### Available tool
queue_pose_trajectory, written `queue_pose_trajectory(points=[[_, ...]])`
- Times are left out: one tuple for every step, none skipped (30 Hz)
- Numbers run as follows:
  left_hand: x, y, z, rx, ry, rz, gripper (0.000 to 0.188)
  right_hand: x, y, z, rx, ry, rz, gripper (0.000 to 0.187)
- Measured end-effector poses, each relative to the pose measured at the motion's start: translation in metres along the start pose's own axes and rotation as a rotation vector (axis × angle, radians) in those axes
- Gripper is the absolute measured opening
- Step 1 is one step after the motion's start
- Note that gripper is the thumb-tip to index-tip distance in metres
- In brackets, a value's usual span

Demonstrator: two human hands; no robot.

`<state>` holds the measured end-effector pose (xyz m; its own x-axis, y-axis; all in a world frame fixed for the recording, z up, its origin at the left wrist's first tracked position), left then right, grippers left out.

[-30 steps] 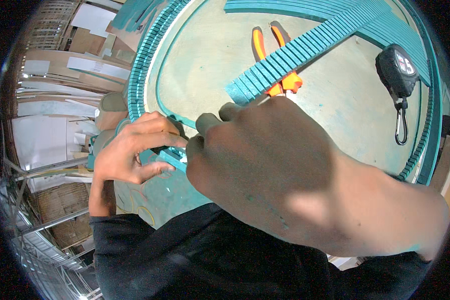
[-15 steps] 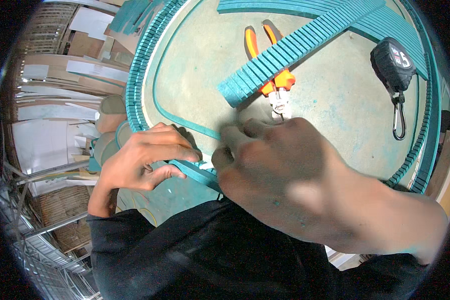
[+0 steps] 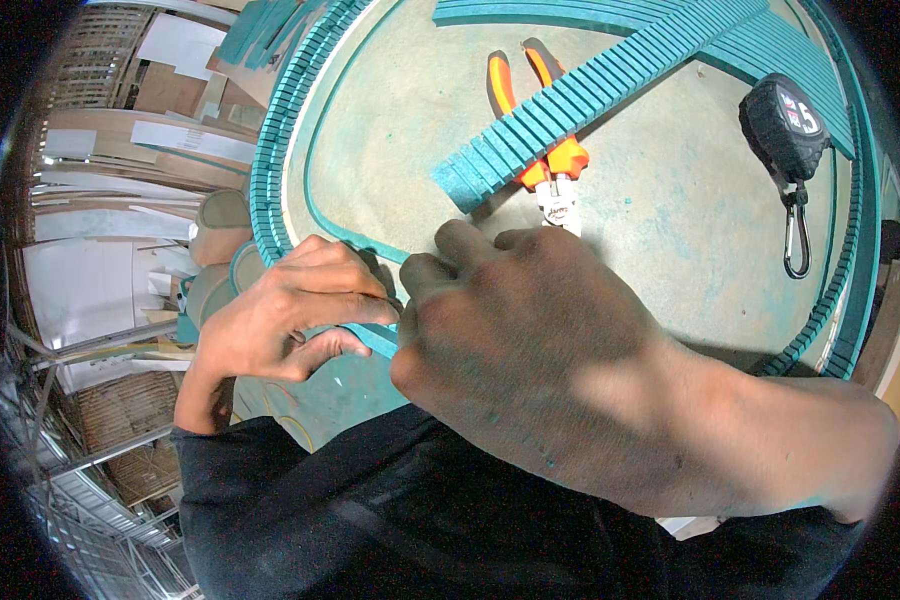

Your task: The person applies glue from a squeeze bottle along the inner edge of a green textured cushion border and then places another matching green textured piece onto the glued surface.

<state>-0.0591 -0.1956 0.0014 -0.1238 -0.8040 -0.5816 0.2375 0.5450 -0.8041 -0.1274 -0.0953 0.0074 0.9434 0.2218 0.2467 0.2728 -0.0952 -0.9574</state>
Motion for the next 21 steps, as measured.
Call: queue_pose_trajectory(points=[[0.0,0.0,0.0,-0.001,-0.002,0.001,0.035,0.001,0.001,0.0,0.001,-0.002,-0.001,0.017],[-0.001,-0.001,0.001,-0.005,0.003,-0.023,0.035,0.003,-0.001,-0.001,-0.022,-0.025,0.018,0.018],[-0.002,-0.001,0.002,-0.01,0.007,-0.047,0.035,0.005,-0.003,-0.002,-0.034,-0.039,0.027,0.018],[-0.002,-0.001,0.002,-0.011,0.004,-0.047,0.035,0.007,-0.005,-0.004,-0.045,-0.052,0.036,0.018],[-0.002,-0.002,0.0,-0.012,-0.001,-0.058,0.035,0.009,-0.007,-0.002,-0.012,-0.046,0.036,0.019],[-0.002,-0.002,-0.003,-0.014,-0.006,-0.07,0.035,0.009,-0.008,0.001,0.005,-0.035,0.04,0.019],[-0.003,-0.001,-0.007,-0.009,0.013,-0.072,0.035,0.01,-0.009,0.005,0.021,-0.022,0.045,0.019],[-0.002,-0.001,-0.003,-0.022,0.024,-0.075,0.035,0.008,-0.005,0.003,0.022,-0.024,0.038,0.019],[-0.001,-0.001,0.0,-0.034,0.036,-0.08,0.035,0.006,-0.003,0.002,0.023,-0.031,0.032,0.019],[0.001,0.0,0.004,-0.037,0.021,-0.079,0.035,0.004,-0.001,0.001,0.023,-0.038,0.026,0.019],[0.003,-0.001,0.005,-0.039,0.005,-0.056,0.035,-0.001,-0.009,0.0,-0.06,-0.023,-0.022,0.02],[0.004,-0.001,0.008,-0.042,-0.014,-0.032,0.034,-0.003,-0.014,0.0,-0.1,-0.021,-0.049,0.021],[0.006,-0.001,0.011,-0.047,-0.027,-0.031,0.034,-0.004,-0.019,0.0,-0.141,-0.023,-0.078,0.022],[0.006,-0.002,0.006,-0.054,-0.005,-0.012,0.034,-0.01,-0.02,0.007,-0.111,0.074,-0.113,0.024],[0.005,-0.002,0.002,-0.062,0.015,0.008,0.033,-0.015,-0.019,0.013,-0.084,0.169,-0.149,0.026],[0.004,-0.002,-0.001,-0.058,0.033,0.008,0.033,-0.017,-0.019,0.017,-0.085,0.185,-0.14,0.026],[0.005,-0.002,0.0,-0.058,0.013,0.02,0.034,-0.022,-0.009,0.017,-0.023,0.244,-0.366,0.028],[0.006,-0.003,0.0,-0.058,-0.007,0.031,0.034,-0.024,0.001,0.018,0.04,0.302,-0.591,0.031],[0.006,-0.003,-0.001,-0.056,-0.003,0.032,0.034,-0.026,0.003,0.017,0.039,0.307,-0.591,0.031],[0.008,-0.004,0.0,-0.051,-0.021,0.049,0.034,-0.025,0.018,0.017,0.16,0.399,-0.811,0.032],[0.009,-0.003,-0.001,-0.045,-0.036,0.066,0.035,-0.023,0.026,0.02,0.219,0.444,-0.922,0.033]])
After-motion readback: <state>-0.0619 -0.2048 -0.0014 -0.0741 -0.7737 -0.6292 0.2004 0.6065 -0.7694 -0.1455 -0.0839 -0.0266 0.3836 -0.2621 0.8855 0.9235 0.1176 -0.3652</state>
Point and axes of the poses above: each hand's wrist, its own z-axis away from the middle knuckle, its own y-axis out of the palm, x = y × z, the point moved 9 cm from there along -z, towards the middle knuckle, and after that the axes turned 10 degrees about -x, right-handed, at the moved point
